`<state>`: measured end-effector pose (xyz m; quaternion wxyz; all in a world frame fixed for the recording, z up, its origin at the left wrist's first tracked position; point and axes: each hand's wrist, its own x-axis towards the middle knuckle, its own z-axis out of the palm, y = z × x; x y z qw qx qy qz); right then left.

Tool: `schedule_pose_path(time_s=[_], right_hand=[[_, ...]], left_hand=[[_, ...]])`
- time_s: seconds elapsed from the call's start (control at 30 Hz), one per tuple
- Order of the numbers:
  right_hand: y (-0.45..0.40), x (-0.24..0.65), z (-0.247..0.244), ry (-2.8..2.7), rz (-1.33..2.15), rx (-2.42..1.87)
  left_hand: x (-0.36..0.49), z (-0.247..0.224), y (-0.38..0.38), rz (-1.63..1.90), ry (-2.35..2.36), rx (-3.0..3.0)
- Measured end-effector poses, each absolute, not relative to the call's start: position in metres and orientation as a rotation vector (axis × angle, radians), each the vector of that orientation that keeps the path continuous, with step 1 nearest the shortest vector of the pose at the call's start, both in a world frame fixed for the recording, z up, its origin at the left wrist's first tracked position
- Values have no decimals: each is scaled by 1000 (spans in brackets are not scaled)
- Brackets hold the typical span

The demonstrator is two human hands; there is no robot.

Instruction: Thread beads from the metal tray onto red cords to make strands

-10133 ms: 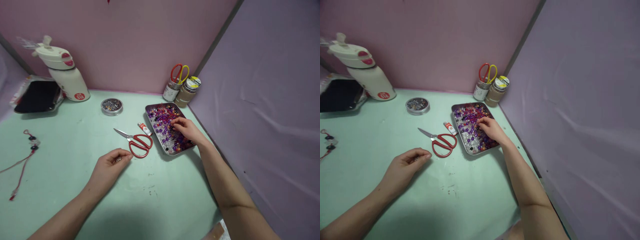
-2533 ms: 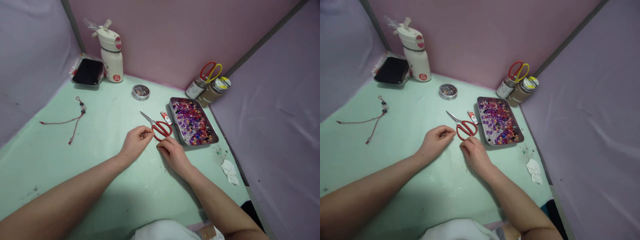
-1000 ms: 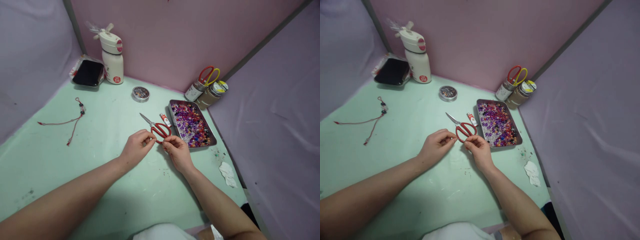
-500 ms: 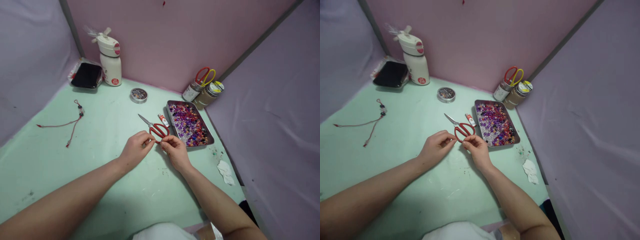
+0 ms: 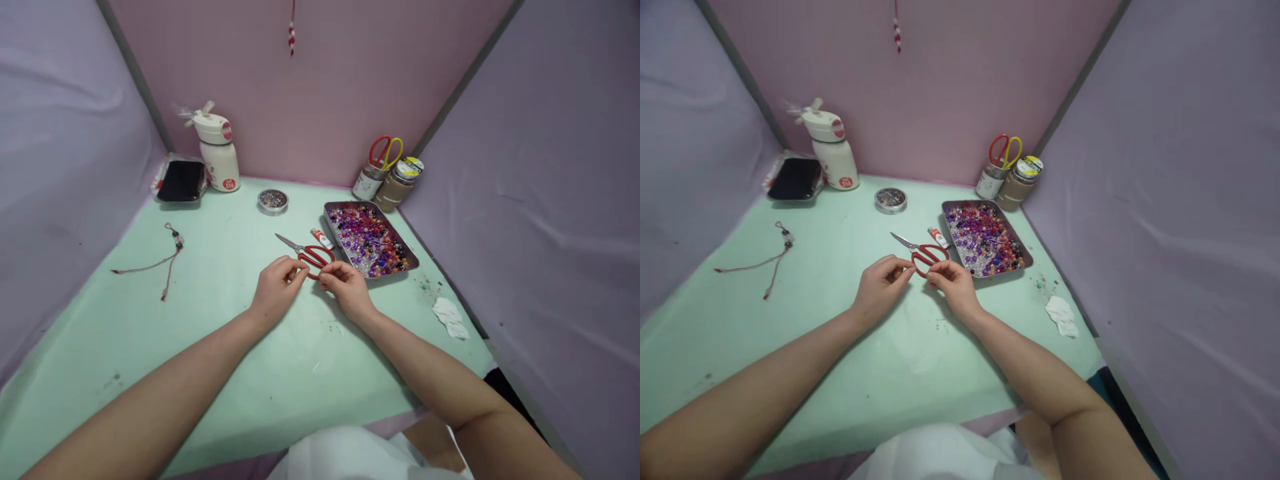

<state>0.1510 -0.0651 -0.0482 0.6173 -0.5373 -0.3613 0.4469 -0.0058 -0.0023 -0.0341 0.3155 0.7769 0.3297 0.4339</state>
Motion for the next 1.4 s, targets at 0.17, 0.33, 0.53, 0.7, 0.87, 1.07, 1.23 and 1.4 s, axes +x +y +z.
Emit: schedule_pose_path(time_s=[0.17,0.33,0.53,0.7,0.87,1.07,1.23,1.4], right_hand=[[-66,150,-49,-823,1000,-1231],[-66,150,-50,-813,980,-1221],[-65,151,-54,-825,965,-1225],[-64,151,-54,-826,977,-1213],[-65,150,-51,-809,987,-1201],[-65,150,-51,-825,980,-1214],[-65,151,-53,-836,962,-1229],[-65,151,-53,-840,969,-1222]], left_hand=[[-6,-33,-4,1193,852,2081],[-5,-35,-4,1238,809,2129],[-5,-34,-3,1251,823,2139],[-5,-35,-3,1244,798,2135],[-4,-34,-4,1244,792,2132],[-5,-34,-4,1224,798,2153],[-5,-34,-4,1192,794,2175],[-6,-35,-5,1160,782,2196]])
